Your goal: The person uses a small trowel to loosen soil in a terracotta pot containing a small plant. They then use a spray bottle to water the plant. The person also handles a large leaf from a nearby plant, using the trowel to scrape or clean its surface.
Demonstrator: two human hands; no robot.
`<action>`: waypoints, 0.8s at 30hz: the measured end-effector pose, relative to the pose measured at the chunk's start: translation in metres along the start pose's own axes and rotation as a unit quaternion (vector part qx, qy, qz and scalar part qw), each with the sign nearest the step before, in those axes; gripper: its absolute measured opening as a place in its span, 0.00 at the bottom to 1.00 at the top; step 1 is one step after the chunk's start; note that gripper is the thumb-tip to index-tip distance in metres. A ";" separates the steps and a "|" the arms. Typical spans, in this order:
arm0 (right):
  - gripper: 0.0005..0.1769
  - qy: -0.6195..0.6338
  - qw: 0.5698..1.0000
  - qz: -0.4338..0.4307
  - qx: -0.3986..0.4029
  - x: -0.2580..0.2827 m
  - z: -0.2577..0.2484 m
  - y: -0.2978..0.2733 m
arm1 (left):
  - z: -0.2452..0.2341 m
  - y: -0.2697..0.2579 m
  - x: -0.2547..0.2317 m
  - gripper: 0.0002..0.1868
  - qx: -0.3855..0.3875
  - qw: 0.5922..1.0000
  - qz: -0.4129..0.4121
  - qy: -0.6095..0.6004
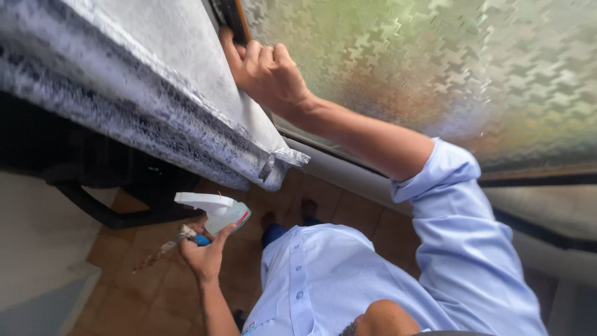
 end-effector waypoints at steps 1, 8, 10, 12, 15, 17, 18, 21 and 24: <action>0.15 -0.006 1.000 -0.028 -0.001 -0.001 -0.001 -0.001 | -0.003 0.010 0.000 0.25 0.010 1.000 0.011 0.004; 0.22 -0.051 0.997 -0.007 0.058 -0.010 -0.016 0.002 | -0.012 0.059 0.004 0.29 0.070 0.997 0.022 -0.019; 0.21 -0.072 0.994 -0.002 0.083 -0.019 -0.030 -0.011 | -0.017 0.065 0.008 0.30 0.088 0.995 0.041 -0.006; 0.22 -0.067 0.989 0.003 0.132 -0.031 -0.043 -0.029 | -0.021 0.069 0.009 0.30 0.102 0.992 0.073 0.004; 0.14 -0.070 0.988 0.019 0.139 -0.053 -0.083 -0.058 | -0.023 0.074 0.008 0.29 0.137 0.986 0.088 -0.041; 0.16 -0.073 0.982 0.040 0.168 -0.072 -0.105 -0.083 | -0.015 0.075 0.007 0.28 0.156 0.984 0.091 -0.009; 0.18 -0.080 0.982 0.047 0.166 -0.083 -0.116 -0.096 | -0.009 0.078 0.006 0.28 0.168 0.982 0.091 0.011; 0.23 -0.113 0.965 0.095 0.219 -0.116 -0.144 -0.148 | 0.019 0.080 -0.005 0.29 0.244 0.962 0.115 -0.043; 0.23 -0.156 0.957 0.137 0.204 -0.146 -0.177 -0.201 | 0.055 0.072 -0.017 0.28 0.325 0.934 0.121 -0.089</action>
Point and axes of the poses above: each hand's wrist, its own y-axis towards the middle knuckle, its own z-axis out of the palm, x = y × z, the point moved 9 cm from there along y, towards the middle knuckle, and after that the axes turned 15 degrees about y, right-handed, at the moved point
